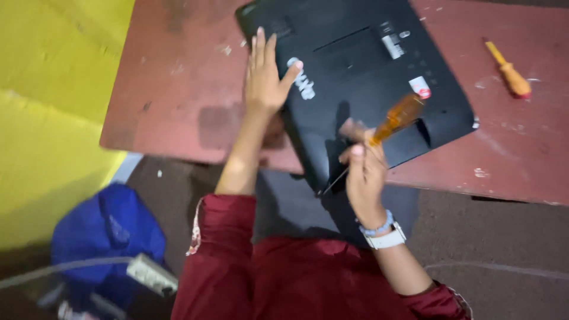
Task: Using a screwdriver to remove or install screws on the back of a monitor
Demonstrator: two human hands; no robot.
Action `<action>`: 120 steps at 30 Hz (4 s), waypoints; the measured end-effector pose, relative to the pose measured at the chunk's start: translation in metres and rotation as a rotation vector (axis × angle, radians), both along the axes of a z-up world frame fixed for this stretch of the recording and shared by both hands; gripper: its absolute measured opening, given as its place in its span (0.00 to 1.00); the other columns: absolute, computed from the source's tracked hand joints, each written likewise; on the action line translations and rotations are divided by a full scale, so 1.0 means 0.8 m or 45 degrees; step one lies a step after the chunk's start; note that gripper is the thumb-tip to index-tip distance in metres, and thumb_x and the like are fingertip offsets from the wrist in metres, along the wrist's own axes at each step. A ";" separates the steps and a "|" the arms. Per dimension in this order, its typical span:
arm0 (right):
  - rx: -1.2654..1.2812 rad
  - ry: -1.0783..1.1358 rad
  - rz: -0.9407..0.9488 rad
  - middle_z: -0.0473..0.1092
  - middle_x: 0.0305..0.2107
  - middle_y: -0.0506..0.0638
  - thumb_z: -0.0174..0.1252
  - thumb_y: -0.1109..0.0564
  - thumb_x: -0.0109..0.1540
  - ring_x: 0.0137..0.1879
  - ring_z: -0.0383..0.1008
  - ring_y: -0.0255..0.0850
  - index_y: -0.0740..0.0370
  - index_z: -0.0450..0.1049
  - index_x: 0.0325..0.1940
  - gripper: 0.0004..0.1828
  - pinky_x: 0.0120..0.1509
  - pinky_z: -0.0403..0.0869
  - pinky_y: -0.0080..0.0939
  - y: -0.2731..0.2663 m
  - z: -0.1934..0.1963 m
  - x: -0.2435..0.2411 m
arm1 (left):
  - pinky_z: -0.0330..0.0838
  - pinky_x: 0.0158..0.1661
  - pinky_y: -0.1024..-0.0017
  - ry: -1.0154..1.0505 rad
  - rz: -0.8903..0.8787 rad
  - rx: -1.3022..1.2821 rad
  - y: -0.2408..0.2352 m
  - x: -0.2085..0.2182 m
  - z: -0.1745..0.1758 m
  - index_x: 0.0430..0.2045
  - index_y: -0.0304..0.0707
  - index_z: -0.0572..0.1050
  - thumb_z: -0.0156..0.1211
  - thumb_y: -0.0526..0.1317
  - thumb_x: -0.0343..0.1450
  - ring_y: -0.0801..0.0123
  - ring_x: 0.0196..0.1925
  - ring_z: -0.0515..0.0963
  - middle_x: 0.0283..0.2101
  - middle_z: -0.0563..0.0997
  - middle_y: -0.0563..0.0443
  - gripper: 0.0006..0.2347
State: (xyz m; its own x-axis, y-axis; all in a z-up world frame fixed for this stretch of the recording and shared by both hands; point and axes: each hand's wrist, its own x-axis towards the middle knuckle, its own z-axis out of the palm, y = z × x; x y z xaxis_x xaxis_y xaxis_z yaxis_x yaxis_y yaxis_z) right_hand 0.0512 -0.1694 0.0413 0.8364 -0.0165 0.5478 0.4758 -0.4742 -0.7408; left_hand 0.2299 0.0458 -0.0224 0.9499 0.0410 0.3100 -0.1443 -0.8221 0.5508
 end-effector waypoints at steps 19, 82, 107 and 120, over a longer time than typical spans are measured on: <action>0.005 0.177 0.124 0.72 0.53 0.55 0.35 0.50 0.71 0.68 0.64 0.50 0.56 0.57 0.19 0.26 0.76 0.23 0.64 -0.028 -0.030 0.036 | 0.36 0.55 0.18 0.347 -0.043 0.321 -0.073 -0.008 0.079 0.67 0.64 0.56 0.47 0.53 0.70 0.61 0.73 0.38 0.72 0.46 0.57 0.26; -0.787 0.224 -0.745 0.60 0.20 0.60 0.54 0.55 0.86 0.26 0.55 0.47 0.66 0.60 0.24 0.35 0.33 0.47 0.55 -0.310 -0.121 0.069 | 0.67 0.27 0.50 -0.275 1.155 0.524 0.306 -0.146 -0.086 0.21 0.35 0.74 0.53 0.35 0.68 0.45 0.27 0.77 0.26 0.77 0.39 0.06; 0.733 -0.306 -0.452 0.60 0.17 0.60 0.40 0.43 0.72 0.23 0.71 0.53 0.63 0.60 0.35 0.22 0.31 0.78 0.51 -0.125 -0.043 -0.074 | 0.54 0.24 0.81 0.400 -0.138 -1.863 -0.255 -0.239 0.019 0.15 0.40 0.66 0.52 0.40 0.73 0.80 0.20 0.61 0.17 0.65 0.56 0.13; 0.758 -0.184 -0.473 0.65 0.22 0.62 0.39 0.42 0.72 0.27 0.73 0.53 0.66 0.61 0.37 0.24 0.33 0.77 0.47 -0.127 -0.060 -0.071 | 0.58 0.26 0.81 0.420 -0.068 -1.660 -0.249 -0.239 0.035 0.16 0.36 0.69 0.54 0.42 0.72 0.81 0.21 0.63 0.19 0.70 0.55 0.13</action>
